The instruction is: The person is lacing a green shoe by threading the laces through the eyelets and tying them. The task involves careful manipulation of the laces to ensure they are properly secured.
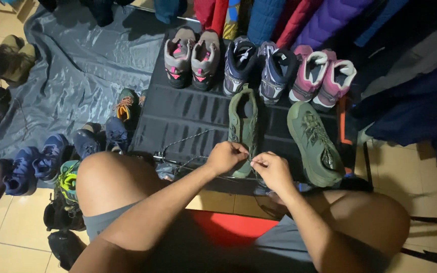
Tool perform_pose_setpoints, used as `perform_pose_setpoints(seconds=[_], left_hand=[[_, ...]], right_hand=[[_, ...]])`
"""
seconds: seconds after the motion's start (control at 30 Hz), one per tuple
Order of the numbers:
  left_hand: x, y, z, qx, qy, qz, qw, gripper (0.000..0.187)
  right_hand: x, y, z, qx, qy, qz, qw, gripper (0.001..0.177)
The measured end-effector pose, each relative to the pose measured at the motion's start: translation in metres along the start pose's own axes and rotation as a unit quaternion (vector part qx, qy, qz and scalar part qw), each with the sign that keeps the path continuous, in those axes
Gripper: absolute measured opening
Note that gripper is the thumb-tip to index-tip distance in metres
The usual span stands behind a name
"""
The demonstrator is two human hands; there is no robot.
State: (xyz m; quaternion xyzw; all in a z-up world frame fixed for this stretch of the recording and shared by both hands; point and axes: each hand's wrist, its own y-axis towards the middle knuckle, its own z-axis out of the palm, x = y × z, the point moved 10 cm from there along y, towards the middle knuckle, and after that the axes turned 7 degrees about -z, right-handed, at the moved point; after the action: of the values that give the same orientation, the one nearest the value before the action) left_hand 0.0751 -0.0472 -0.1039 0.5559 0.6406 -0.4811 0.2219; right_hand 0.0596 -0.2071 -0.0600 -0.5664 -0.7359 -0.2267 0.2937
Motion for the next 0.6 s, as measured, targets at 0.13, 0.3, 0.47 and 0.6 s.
perform_pose_setpoints(seconds=[0.13, 0.3, 0.47, 0.6], left_hand=[[-0.004, -0.002, -0.003, 0.009, -0.011, 0.001, 1.0, 0.019], [-0.002, -0.003, -0.002, 0.017, -0.007, -0.001, 1.0, 0.016], [-0.009, -0.008, -0.005, 0.013, -0.003, 0.004, 1.0, 0.014], [-0.004, -0.01, -0.004, 0.018, -0.014, 0.008, 1.0, 0.014]], right_hand=[[0.001, 0.0, 0.003, 0.008, -0.003, 0.014, 1.0, 0.013], [0.008, -0.006, -0.001, 0.024, 0.054, 0.09, 0.994, 0.011], [-0.008, -0.007, 0.008, 0.006, 0.113, 0.11, 0.987, 0.01], [-0.037, -0.013, 0.029, -0.017, 0.22, 0.164, 0.961, 0.013]])
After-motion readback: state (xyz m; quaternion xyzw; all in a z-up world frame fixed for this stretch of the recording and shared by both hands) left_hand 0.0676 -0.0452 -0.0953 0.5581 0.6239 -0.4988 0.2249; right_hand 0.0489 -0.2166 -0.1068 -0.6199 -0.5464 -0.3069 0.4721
